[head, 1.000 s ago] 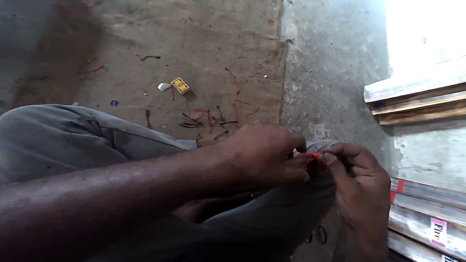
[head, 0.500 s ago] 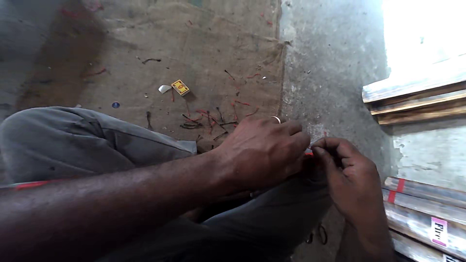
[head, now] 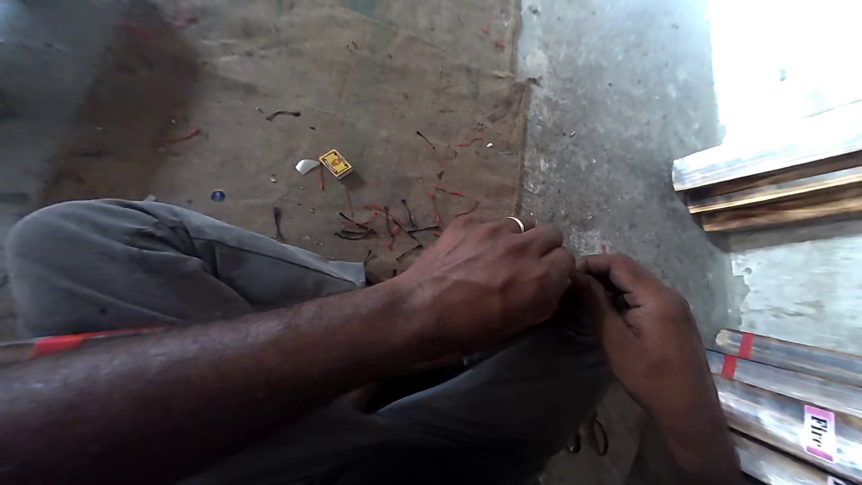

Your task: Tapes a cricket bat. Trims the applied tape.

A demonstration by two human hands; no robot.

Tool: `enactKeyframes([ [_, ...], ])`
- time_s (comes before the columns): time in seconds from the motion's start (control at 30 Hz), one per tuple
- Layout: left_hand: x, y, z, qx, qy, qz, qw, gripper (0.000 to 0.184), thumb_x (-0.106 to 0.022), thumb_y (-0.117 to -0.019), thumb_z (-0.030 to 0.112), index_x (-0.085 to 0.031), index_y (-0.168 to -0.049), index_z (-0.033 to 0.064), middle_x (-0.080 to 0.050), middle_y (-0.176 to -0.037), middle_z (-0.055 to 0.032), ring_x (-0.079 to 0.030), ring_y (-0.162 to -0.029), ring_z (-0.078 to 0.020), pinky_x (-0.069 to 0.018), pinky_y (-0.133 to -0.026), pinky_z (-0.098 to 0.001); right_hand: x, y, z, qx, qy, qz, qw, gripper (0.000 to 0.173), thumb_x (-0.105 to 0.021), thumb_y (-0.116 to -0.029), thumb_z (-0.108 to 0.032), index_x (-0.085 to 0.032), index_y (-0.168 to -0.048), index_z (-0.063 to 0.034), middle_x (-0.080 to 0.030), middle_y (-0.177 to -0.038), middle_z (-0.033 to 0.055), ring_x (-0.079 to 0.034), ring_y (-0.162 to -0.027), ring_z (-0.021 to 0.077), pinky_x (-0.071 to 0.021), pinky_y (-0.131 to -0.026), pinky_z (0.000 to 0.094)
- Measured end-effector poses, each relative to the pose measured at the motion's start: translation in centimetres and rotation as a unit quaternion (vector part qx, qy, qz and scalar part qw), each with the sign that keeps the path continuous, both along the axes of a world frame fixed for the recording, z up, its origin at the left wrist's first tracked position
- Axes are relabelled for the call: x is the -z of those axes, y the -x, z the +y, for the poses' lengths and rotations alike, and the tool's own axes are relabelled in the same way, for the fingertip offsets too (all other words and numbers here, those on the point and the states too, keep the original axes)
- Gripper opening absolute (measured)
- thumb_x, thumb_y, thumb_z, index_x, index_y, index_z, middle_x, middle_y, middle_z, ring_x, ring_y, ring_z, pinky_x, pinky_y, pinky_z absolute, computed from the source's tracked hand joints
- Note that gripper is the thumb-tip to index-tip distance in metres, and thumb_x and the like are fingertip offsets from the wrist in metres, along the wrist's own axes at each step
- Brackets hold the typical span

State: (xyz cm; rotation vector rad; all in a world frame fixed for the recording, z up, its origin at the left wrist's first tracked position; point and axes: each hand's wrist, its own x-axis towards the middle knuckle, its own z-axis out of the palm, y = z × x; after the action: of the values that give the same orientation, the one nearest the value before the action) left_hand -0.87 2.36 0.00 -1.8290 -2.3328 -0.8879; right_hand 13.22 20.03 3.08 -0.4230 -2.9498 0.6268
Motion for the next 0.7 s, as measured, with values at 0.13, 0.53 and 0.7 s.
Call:
enactKeyframes([
  [0.13, -0.1, 0.1, 0.1, -0.005, 0.008, -0.007, 1.000, 0.023, -0.053, -0.1031, 0.034, -0.069, -0.098, 0.0181, -0.063, -0.090, 0.0014, -0.064, -0.079, -0.0164, -0.0510, -0.058, -0.0354, -0.3, 0.1, 0.7, -0.018, 0.039, -0.009, 0.999, 0.018, -0.059, -0.1024, -0.036, -0.072, -0.112, -0.0299, -0.067, -0.103, -0.0140, -0.065, -0.093, 0.0019, -0.0573, -0.077, 0.0291],
  [0.53, -0.2, 0.8, 0.8, -0.004, 0.029, -0.186, 0.982, 0.019, -0.061, -0.1003, 0.042, -0.071, -0.101, 0.0257, -0.065, -0.092, 0.0113, -0.063, -0.078, -0.0030, -0.0561, -0.067, -0.0320, 0.0, 0.1, 0.6, 0.009, 0.063, 0.003, 0.998, 0.016, -0.061, -0.1005, -0.034, -0.072, -0.110, -0.0281, -0.069, -0.100, -0.0127, -0.066, -0.084, 0.0024, -0.0580, -0.068, 0.0266],
  [0.7, -0.2, 0.9, 1.2, 0.008, 0.025, -0.239, 0.971, 0.012, -0.064, -0.0988, 0.036, -0.070, -0.099, 0.0252, -0.066, -0.092, 0.0126, -0.063, -0.080, -0.0011, -0.0575, -0.070, -0.0308, 0.0, 0.1, 0.7, 0.010, 0.087, 0.014, 0.996, 0.014, -0.062, -0.1007, -0.032, -0.072, -0.109, -0.0252, -0.069, -0.098, -0.0110, -0.067, -0.081, 0.0030, -0.0587, -0.065, 0.0248],
])
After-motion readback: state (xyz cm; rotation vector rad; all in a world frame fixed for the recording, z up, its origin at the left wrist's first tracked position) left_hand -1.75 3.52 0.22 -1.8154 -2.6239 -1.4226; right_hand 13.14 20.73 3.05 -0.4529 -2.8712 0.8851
